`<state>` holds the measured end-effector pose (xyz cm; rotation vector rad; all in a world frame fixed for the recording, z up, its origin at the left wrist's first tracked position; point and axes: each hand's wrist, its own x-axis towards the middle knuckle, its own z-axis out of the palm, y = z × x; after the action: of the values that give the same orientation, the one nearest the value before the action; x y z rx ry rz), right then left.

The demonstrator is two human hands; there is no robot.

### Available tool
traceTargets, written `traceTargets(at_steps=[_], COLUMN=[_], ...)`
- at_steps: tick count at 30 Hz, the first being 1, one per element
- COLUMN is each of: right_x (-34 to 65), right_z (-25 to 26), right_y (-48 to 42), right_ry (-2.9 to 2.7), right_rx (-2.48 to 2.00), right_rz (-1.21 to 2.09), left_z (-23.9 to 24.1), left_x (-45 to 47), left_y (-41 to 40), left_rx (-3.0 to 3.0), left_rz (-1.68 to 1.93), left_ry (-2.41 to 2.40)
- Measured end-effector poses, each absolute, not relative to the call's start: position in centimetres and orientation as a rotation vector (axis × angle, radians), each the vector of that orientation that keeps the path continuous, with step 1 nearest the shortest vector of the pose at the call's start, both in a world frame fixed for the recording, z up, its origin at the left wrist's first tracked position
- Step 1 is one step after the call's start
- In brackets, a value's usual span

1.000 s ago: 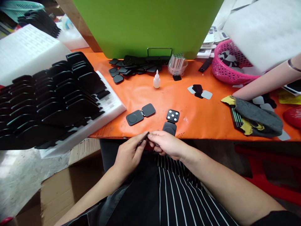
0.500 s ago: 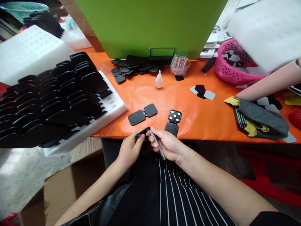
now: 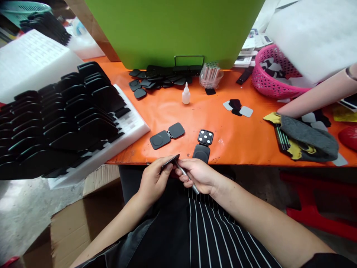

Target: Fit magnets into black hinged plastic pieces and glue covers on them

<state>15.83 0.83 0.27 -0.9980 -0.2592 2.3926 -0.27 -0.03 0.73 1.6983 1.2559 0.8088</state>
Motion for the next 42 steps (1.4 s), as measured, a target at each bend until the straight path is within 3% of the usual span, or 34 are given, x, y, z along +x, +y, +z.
traceTargets(at_steps=[5,12,14,19,24,30,36,42], right_x=[16.4,17.1,18.3,21.4,22.6,25.2,25.2,23.9], right_z=[0.1,-0.1,0.0,-1.0,-2.4,-1.7,-0.9,-0.5], right_y=[0.7,1.2,1.6,1.8,1.5,1.1,0.0,-0.3], right_ry=[0.071,0.02,-0.298,-1.608,-2.396,-2.454,-1.963,-1.618], right_rx=[-0.897,-1.021,-1.139,-1.808,-1.852,-1.843,-1.847,-1.744], right_rz=[2.523,2.312,2.098,1.167,0.824,0.86,1.055,1.191], left_z=[0.7,0.2,-0.7,-3.8,-5.9,-6.8,-4.1,-3.7], left_x=[-0.5,-0.2,0.2,2.3,5.0,8.0,7.4,1.7], left_y=[-0.5,0.7,2.1,6.5,9.2,11.1,9.0,8.1], left_rx=[1.835,1.784,1.668,1.417,1.371,1.394,1.662,2.086], left_rz=[0.76,0.717,0.732,0.762,0.738,0.815,0.896,0.64], left_ry=[1.093,1.181,1.327,1.253,1.242,1.371,1.363,1.675])
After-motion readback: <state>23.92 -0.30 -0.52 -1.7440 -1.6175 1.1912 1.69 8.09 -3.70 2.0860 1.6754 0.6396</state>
